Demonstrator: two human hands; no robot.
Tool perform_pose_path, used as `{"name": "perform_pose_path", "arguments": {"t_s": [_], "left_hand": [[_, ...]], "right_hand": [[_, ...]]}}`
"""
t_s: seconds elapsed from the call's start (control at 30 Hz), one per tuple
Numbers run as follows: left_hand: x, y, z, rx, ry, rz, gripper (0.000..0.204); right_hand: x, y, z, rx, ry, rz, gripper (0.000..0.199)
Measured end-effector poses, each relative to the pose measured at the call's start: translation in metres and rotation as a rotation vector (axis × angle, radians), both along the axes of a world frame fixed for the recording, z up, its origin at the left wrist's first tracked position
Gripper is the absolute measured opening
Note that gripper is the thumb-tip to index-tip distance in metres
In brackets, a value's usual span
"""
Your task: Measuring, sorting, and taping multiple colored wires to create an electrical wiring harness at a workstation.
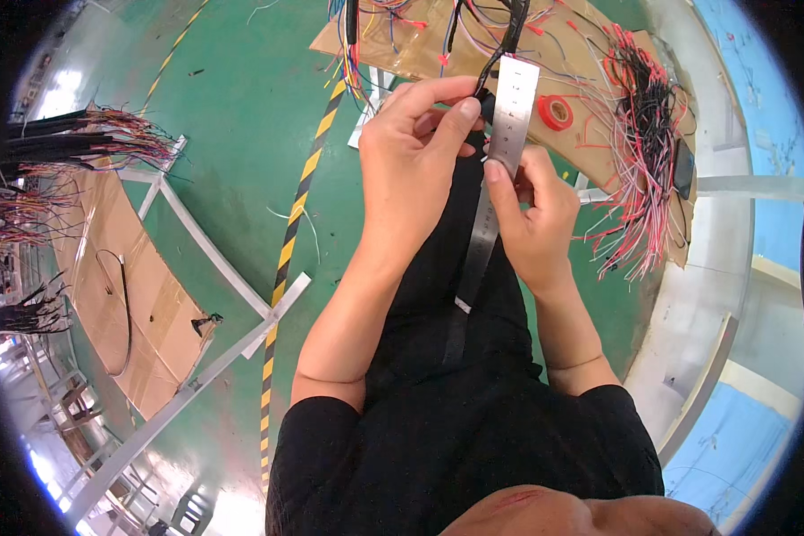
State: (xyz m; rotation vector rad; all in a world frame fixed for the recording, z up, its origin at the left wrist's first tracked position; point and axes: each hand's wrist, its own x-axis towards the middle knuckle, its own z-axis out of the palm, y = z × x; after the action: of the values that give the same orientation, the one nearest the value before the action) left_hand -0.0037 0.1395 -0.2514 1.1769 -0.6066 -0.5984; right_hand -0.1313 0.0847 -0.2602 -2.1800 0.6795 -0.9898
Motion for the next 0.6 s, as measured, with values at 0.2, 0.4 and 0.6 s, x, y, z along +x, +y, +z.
{"name": "perform_pose_path", "arguments": {"t_s": [0.2,0.4,0.6], "left_hand": [[-0.0028,0.0029,0.0004,-0.008,-0.012,0.002,0.019],[-0.0029,0.0030,-0.0060,-0.063,-0.123,-0.035,0.025],[-0.0059,0.0018,-0.0081,-0.066,-0.172,0.003,0.026]], "right_hand": [[0.0049,0.0043,0.0006,0.028,-0.008,-0.033,0.015],[0.0077,0.0027,0.0036,0.085,-0.035,-0.037,0.014],[0.0069,0.0038,0.0061,0.138,0.001,-0.039,0.016]]}}
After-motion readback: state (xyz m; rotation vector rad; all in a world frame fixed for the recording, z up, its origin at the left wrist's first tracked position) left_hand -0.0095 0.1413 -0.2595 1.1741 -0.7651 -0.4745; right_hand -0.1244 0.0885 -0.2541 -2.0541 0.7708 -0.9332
